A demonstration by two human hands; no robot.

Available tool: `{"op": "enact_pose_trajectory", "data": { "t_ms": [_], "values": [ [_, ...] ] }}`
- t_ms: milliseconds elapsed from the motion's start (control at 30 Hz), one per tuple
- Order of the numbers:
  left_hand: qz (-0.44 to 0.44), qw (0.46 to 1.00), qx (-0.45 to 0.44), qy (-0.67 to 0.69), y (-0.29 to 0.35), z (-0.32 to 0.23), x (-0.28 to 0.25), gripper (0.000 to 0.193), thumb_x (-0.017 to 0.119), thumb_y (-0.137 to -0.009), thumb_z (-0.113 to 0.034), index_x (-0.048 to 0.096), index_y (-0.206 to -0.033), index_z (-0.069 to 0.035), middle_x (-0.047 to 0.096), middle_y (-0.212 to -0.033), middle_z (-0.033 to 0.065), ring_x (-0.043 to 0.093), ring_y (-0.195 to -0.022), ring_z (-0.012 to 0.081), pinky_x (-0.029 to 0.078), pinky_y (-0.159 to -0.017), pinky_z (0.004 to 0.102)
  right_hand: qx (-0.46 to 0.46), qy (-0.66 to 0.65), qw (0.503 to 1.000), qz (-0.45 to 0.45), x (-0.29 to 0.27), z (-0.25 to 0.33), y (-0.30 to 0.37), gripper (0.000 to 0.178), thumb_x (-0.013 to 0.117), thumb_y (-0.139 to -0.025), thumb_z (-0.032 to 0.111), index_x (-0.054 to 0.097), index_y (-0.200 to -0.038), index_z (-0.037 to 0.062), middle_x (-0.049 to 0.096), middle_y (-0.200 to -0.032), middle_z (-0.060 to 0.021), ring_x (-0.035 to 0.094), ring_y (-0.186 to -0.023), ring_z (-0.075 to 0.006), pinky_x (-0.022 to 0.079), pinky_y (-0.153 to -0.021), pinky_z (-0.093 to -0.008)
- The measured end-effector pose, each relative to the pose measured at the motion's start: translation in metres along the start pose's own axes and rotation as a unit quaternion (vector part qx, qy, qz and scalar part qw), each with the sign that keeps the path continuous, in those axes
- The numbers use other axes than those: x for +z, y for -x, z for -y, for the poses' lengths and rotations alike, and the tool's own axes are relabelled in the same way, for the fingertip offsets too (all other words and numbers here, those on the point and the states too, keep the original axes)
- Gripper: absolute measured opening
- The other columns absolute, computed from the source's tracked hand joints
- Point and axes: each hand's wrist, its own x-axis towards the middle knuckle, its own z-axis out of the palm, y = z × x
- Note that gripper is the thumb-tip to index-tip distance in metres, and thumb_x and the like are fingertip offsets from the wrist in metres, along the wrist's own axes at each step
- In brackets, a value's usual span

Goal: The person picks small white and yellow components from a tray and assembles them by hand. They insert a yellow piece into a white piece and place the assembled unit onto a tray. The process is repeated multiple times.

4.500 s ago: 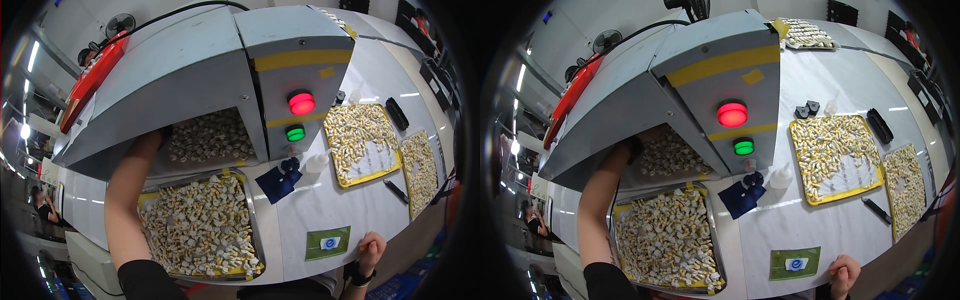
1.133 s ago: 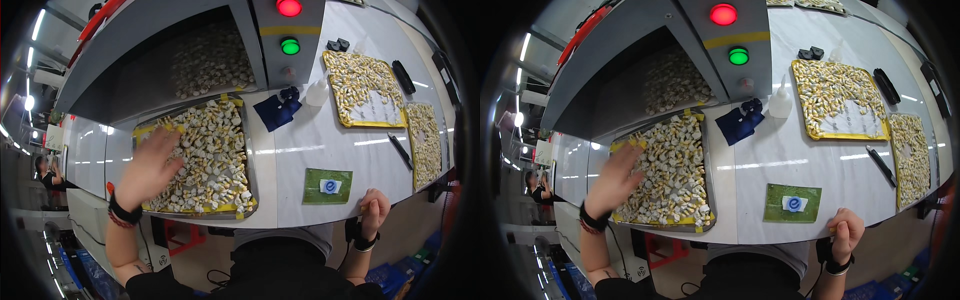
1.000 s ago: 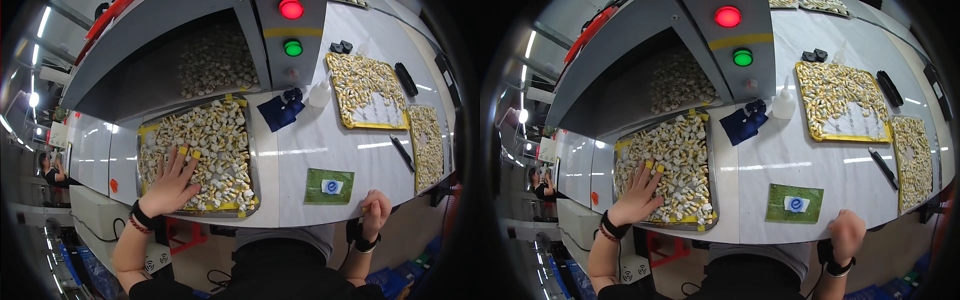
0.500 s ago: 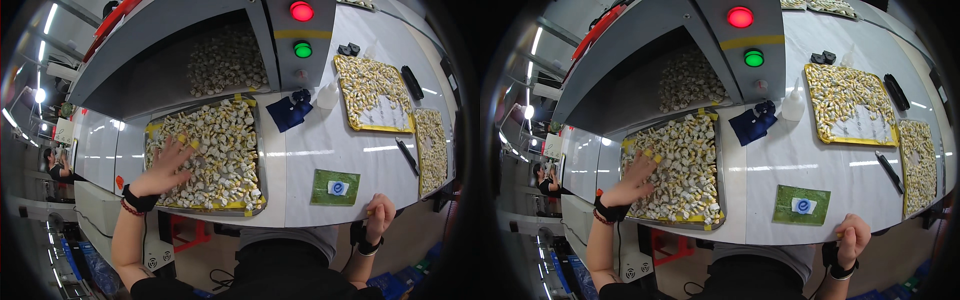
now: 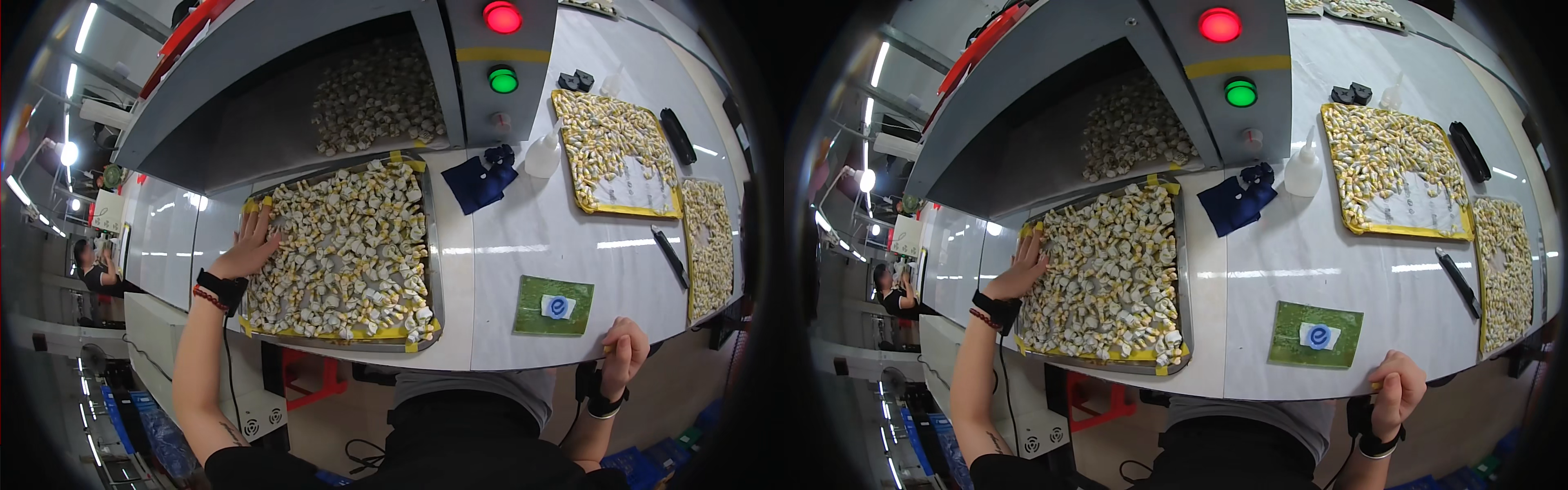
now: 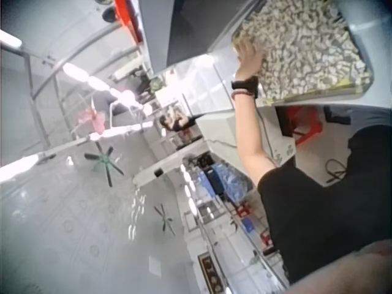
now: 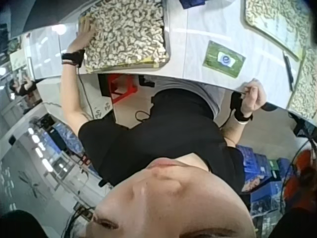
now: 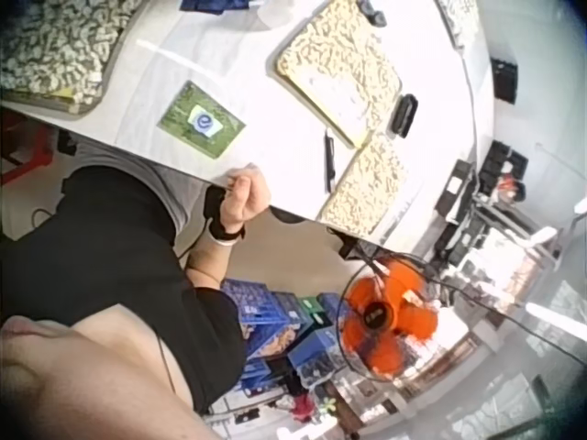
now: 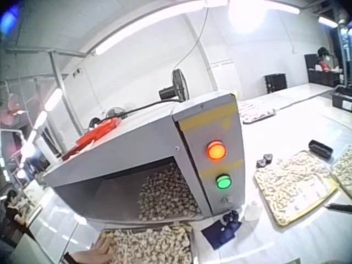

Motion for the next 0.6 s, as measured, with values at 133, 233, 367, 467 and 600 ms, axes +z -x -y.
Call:
{"op": "enact_pose_trajectory", "data": {
  "t_ms": [133,233,367,467,600],
  "values": [
    [-0.026,0.996,0.081,-0.009,0.013,-0.042,-0.032,0.070,0.034,-0.095,-0.046,0.006,-0.148,-0.009,0.006,-0.152,0.0200,-0.001,-0.141,0.0366,0.007,-0.111,0.0526,-0.001,0.007,1.000,0.006,-0.002,-0.001,0.001,0.035,0.050,-0.087,0.023,0.052,-0.062,-0.0013,0.044,-0.054,-0.0037,0.035,-0.050,-0.0112,0.024,-0.047,-0.0267],
    [-0.076,0.963,0.256,0.032,0.004,-0.070,-0.031,0.069,0.035,-0.095,-0.045,0.008,-0.147,-0.009,0.006,-0.152,0.0199,0.000,-0.141,0.0378,0.007,-0.111,0.0520,-0.002,0.009,1.000,0.011,-0.001,-0.001,0.000,0.035,0.050,-0.088,0.023,0.052,-0.062,-0.0012,0.043,-0.054,-0.0035,0.035,-0.049,-0.0111,0.023,-0.047,-0.0269],
    [-0.042,0.956,0.288,-0.046,-0.015,-0.112,-0.015,0.067,0.039,-0.095,-0.040,0.013,-0.146,-0.005,0.006,-0.152,0.0199,0.002,-0.141,0.0383,0.007,-0.111,0.0521,-0.006,0.012,1.000,0.006,0.000,0.000,-0.001,0.035,0.051,-0.088,0.023,0.052,-0.062,-0.0011,0.043,-0.053,-0.0034,0.034,-0.049,-0.0108,0.023,-0.047,-0.0268],
    [-0.011,0.950,0.293,-0.105,-0.010,-0.119,-0.013,0.066,0.041,-0.095,-0.040,0.018,-0.144,-0.004,0.005,-0.152,0.0215,0.000,-0.140,0.0397,0.006,-0.111,0.0543,-0.004,0.009,1.000,0.000,0.001,0.000,0.001,0.035,0.051,-0.088,0.023,0.053,-0.063,-0.0012,0.043,-0.053,-0.0035,0.034,-0.048,-0.0108,0.023,-0.047,-0.0268],
    [-0.037,0.938,0.339,-0.069,-0.007,-0.114,-0.024,0.061,0.049,-0.092,-0.042,0.032,-0.141,-0.010,0.025,-0.147,0.0190,0.018,-0.136,0.0386,0.017,-0.110,0.0488,-0.007,0.026,1.000,0.003,0.000,0.002,-0.002,0.036,0.051,-0.088,0.023,0.053,-0.062,-0.0013,0.043,-0.053,-0.0033,0.035,-0.048,-0.0108,0.023,-0.046,-0.0267]
  ]
}}
